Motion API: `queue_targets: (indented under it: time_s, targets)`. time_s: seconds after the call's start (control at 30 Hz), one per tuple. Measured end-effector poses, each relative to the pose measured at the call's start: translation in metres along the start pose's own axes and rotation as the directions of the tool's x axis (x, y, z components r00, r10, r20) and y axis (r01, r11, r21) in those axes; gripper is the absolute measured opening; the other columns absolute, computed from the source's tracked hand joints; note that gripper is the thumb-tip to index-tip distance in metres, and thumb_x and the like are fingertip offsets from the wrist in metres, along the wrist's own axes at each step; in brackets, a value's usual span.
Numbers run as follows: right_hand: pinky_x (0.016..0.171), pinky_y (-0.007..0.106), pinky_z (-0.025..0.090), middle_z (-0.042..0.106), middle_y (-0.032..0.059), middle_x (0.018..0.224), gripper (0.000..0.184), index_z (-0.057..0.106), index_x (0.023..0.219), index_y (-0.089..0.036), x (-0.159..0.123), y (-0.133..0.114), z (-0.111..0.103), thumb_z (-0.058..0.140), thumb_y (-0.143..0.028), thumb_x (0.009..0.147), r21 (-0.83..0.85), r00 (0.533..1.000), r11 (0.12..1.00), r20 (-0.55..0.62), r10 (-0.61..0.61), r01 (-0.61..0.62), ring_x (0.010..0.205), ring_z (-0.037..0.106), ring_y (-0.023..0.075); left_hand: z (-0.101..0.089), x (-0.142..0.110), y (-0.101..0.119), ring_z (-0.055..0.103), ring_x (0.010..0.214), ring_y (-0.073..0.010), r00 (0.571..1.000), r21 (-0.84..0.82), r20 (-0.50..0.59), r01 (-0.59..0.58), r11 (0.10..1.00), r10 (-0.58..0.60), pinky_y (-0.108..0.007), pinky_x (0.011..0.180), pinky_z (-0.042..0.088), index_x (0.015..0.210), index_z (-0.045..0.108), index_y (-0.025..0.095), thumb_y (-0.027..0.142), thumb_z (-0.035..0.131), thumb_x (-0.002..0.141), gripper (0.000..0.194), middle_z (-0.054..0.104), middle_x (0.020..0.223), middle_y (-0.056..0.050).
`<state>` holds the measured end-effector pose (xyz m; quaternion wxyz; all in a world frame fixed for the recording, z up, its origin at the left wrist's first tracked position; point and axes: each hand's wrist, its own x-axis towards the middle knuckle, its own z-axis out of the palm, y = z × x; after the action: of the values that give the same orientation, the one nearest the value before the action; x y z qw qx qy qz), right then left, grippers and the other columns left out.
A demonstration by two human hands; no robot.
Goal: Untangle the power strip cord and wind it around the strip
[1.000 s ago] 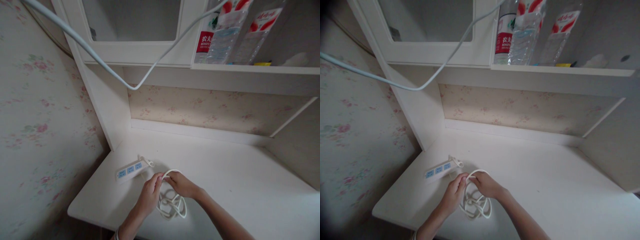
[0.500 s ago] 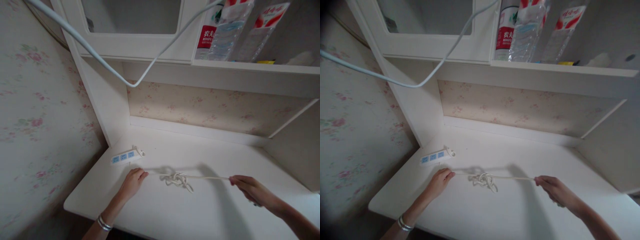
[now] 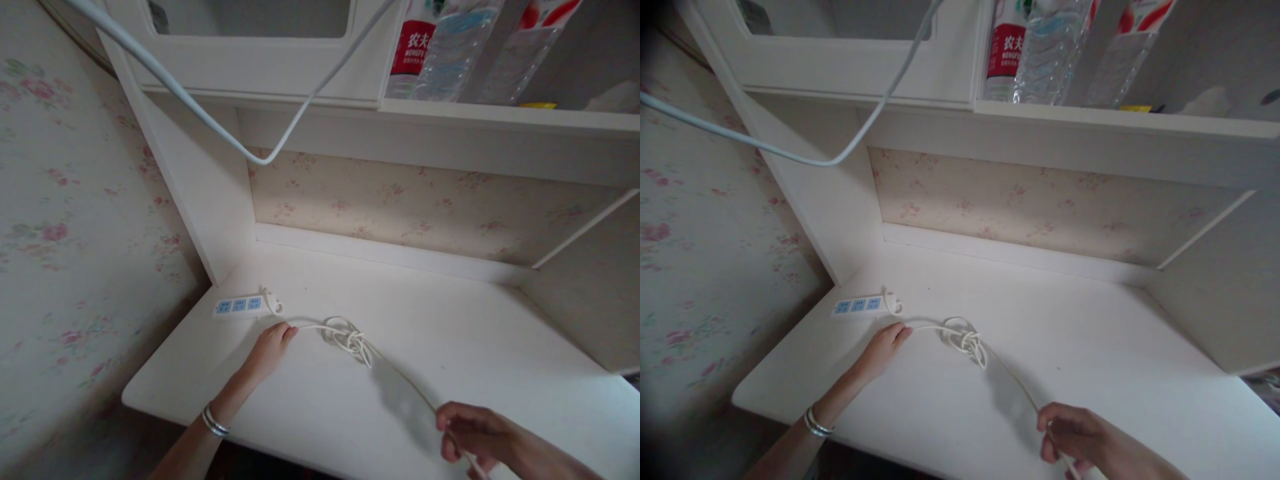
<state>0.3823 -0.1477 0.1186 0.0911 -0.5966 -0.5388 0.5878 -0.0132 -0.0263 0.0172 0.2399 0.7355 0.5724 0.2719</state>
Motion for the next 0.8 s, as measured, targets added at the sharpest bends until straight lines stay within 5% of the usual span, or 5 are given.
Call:
queue_targets:
  time_s: [0.1, 0.23, 0.33, 0.57, 0.8]
  targets:
    - [0.078, 0.029, 0.047, 0.068, 0.0062, 0.102, 0.028, 0.061, 0.106, -0.024, 0.005, -0.028, 0.025, 0.051, -0.035, 0.082, -0.129, 0.97, 0.969, 0.147, -0.192, 0.212, 0.095, 0.063, 0.0215, -0.003, 0.006, 0.009, 0.061, 0.086, -0.0215, 0.999, -0.17, 0.034, -0.01, 0.985, 0.016, -0.031, 0.08, 0.043, 0.086, 0.063, 0.018, 0.039, 0.037, 0.093, 0.034, 0.068, 0.089, -0.008]
    - [0.066, 0.03, 0.041, 0.07, 0.006, 0.079, 0.021, 0.063, 0.089, -0.023, 0.033, -0.043, 0.048, 0.049, -0.039, 0.087, -0.662, 0.936, 0.719, -0.076, -0.344, 0.211, 0.074, 0.066, 0.0227, -0.003, 0.004, 0.025, 0.059, 0.096, -0.02, 0.991, -0.349, 0.128, -0.001, 0.937, 0.048, -0.03, 0.088, 0.041, 0.103, 0.064, 0.018, 0.037, 0.04, 0.092, 0.033, 0.067, 0.102, -0.007]
    - [0.058, 0.029, 0.034, 0.067, 0.0069, 0.069, 0.036, 0.059, 0.076, -0.022, 0.055, -0.05, 0.062, 0.038, -0.044, 0.094, -0.793, 0.889, 0.591, -0.154, -0.432, 0.15, 0.065, 0.064, 0.0228, -0.002, -0.003, 0.036, 0.057, 0.086, -0.0178, 0.98, -0.387, 0.193, 0.029, 0.922, 0.05, -0.028, 0.079, 0.043, 0.107, 0.064, 0.018, 0.034, 0.041, 0.09, 0.032, 0.065, 0.095, -0.005]
    - [0.051, 0.024, 0.034, 0.051, -0.0024, 0.059, 0.042, 0.044, 0.075, -0.021, 0.093, -0.075, 0.095, 0.029, -0.055, 0.095, -0.204, 0.851, 0.909, -0.323, -0.414, 0.364, 0.055, 0.05, 0.0129, 0.004, -0.008, 0.056, 0.053, 0.072, -0.0145, 0.978, -0.47, 0.207, 0.063, 0.88, 0.04, -0.024, 0.067, 0.039, 0.092, 0.063, 0.015, 0.034, 0.041, 0.091, 0.029, 0.056, 0.073, 0.0]
    - [0.041, 0.022, 0.033, 0.05, -0.0063, 0.052, 0.041, 0.043, 0.085, -0.021, 0.148, -0.087, 0.127, 0.032, -0.06, 0.092, 0.161, 0.86, 0.877, -0.34, -0.382, 0.453, 0.04, 0.043, 0.0097, 0.019, -0.009, 0.067, 0.052, 0.063, -0.0127, 0.986, -0.576, 0.134, -0.007, 0.818, 0.102, -0.023, 0.062, 0.039, 0.081, 0.059, 0.016, 0.04, 0.04, 0.093, 0.034, 0.058, 0.066, 0.001]
